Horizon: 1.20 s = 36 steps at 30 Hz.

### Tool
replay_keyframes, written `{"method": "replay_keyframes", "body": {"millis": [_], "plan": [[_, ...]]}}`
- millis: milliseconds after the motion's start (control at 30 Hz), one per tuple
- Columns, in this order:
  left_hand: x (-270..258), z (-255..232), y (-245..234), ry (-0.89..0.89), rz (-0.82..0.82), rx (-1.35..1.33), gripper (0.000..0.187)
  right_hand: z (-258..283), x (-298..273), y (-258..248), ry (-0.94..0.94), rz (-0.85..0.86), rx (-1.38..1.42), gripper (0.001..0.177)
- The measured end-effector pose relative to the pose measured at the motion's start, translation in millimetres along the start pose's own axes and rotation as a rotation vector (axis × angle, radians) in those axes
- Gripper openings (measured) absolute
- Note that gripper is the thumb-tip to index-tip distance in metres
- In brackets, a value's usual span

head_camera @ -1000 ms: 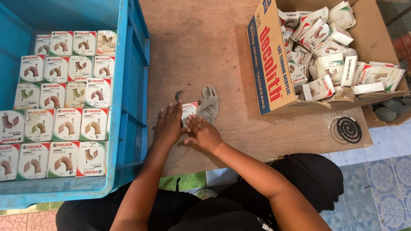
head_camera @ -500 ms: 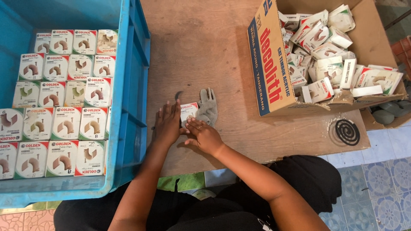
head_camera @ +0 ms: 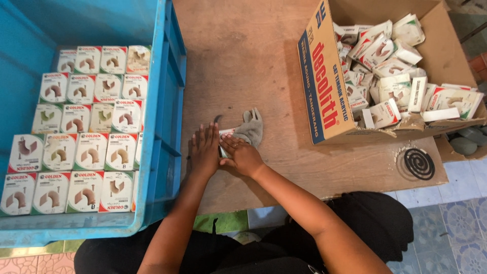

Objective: The person sits on the floor and repeatedly wipes small white boxes with a cloth, then places them into a blue crate. The person handles the boxes one at a time from a cardboard box and arranges them in the crate.

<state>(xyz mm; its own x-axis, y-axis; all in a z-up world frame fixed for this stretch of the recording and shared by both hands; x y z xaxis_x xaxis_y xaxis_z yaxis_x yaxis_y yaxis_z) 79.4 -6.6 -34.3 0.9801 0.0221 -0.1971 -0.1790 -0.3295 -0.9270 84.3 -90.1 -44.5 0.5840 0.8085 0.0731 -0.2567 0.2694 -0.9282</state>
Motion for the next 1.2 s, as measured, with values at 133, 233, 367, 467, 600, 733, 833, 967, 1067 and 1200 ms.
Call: {"method": "replay_keyframes", "body": {"millis": [133,233,367,467,600,733,833,967,1067,1200], "plan": [[-6,-8,-10,-0.008,0.017,-0.015,0.107,-18,14,6,0.081,0.045,-0.052,0.063],[0,-4,2,-0.006,0.062,-0.055,0.104,-14,7,12,0.089,-0.010,-0.066,0.071],[-2,-4,-5,-0.029,0.097,-0.049,0.113,-7,-3,8,0.047,0.007,-0.044,0.076],[-7,-10,-10,-0.023,0.110,-0.096,0.112,-25,3,6,0.113,0.005,-0.003,0.072],[-6,-10,-8,-0.023,0.099,-0.031,0.105,-21,2,6,0.126,-0.041,-0.056,0.076],[-5,-10,-13,-0.015,0.085,-0.043,0.111,-2,-22,11,0.012,-0.032,0.048,0.084],[-6,-12,-13,0.007,0.081,-0.056,0.116,8,-34,-8,-0.107,-0.049,0.127,0.073],[-8,-11,-14,-0.002,0.082,-0.093,0.111,-8,-11,-4,-0.066,-0.100,0.078,0.064],[-4,-10,-10,0.003,0.088,-0.068,0.112,-10,-2,8,-0.045,-0.110,-0.056,0.068],[-9,-15,-19,0.010,0.078,-0.006,0.113,-8,-1,16,-0.079,-0.058,-0.091,0.078]]}}
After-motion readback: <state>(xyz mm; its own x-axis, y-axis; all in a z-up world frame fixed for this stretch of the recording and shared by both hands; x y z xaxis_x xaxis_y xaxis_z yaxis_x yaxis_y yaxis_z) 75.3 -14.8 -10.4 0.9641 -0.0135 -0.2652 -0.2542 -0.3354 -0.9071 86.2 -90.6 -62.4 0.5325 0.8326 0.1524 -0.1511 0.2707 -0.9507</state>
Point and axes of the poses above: each hand's wrist, its own x-axis towards the middle knuckle, its own y-axis out of the palm, z = x × y, the point moved 8 cm from there along x, towards the middle knuckle, and after that the axes turned 7 degrees about -y, right-handed, at the moved point
